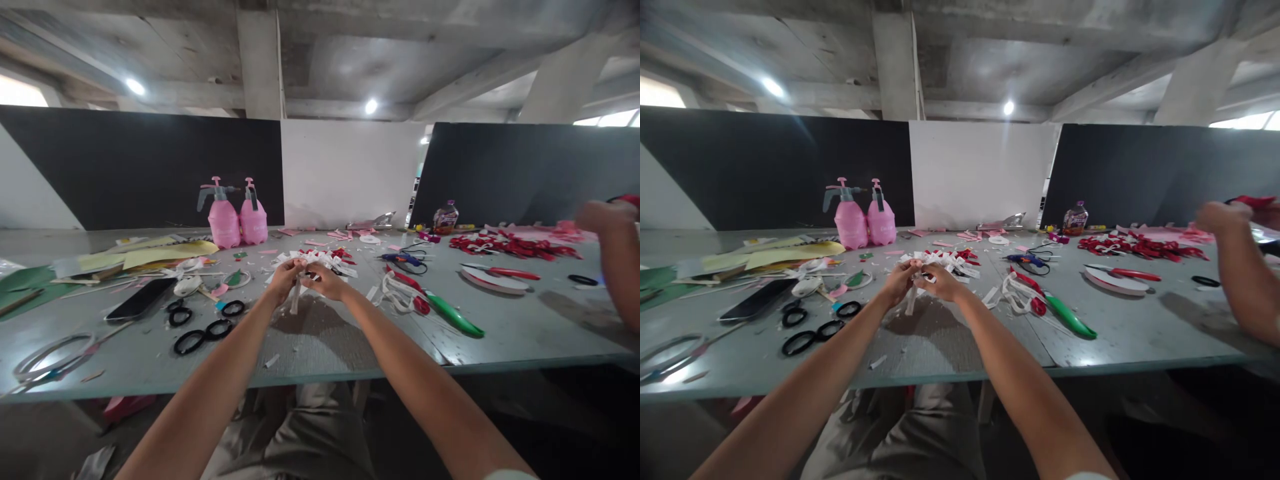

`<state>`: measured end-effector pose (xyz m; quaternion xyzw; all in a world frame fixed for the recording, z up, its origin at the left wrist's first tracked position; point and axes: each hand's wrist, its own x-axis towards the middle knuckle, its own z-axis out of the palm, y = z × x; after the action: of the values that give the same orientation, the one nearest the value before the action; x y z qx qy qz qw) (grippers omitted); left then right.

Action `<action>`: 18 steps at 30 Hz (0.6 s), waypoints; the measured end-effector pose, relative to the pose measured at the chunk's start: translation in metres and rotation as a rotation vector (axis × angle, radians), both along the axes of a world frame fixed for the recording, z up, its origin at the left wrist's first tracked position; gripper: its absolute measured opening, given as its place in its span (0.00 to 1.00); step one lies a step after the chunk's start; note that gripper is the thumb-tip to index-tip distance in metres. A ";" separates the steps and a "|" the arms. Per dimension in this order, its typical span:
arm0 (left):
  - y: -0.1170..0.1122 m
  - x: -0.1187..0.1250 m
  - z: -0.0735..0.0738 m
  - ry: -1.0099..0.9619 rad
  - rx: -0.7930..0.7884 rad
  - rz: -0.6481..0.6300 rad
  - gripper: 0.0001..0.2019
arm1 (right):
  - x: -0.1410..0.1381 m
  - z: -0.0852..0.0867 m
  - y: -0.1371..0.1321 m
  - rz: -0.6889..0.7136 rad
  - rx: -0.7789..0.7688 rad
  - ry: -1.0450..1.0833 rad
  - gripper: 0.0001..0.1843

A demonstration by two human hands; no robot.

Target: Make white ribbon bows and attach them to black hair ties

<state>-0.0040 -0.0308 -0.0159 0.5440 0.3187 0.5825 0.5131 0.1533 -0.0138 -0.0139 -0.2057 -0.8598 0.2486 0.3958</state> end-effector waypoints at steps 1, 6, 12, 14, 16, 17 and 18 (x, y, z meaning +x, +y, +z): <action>0.000 0.000 0.000 0.002 0.004 -0.002 0.19 | -0.001 0.000 0.000 -0.020 0.015 0.007 0.17; 0.002 -0.003 0.000 0.050 -0.044 0.021 0.22 | -0.003 -0.001 0.006 -0.208 -0.071 0.174 0.17; 0.004 -0.003 -0.002 0.100 0.008 0.091 0.20 | 0.000 -0.003 0.013 -0.167 -0.298 0.400 0.23; 0.006 -0.003 -0.003 0.103 0.020 0.137 0.20 | -0.002 -0.005 0.013 -0.149 -0.360 0.413 0.22; 0.007 -0.002 -0.004 0.092 0.036 0.161 0.19 | -0.003 -0.006 0.012 -0.149 -0.398 0.420 0.20; 0.007 -0.002 -0.004 0.087 0.043 0.167 0.19 | -0.004 -0.006 0.011 -0.148 -0.412 0.428 0.19; 0.007 -0.003 -0.004 0.084 0.049 0.171 0.19 | -0.005 -0.007 0.011 -0.145 -0.423 0.437 0.18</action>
<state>-0.0065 -0.0235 -0.0198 0.5513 0.3708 0.6083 0.4342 0.1485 -0.0026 -0.0207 -0.2859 -0.6666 0.4315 0.5365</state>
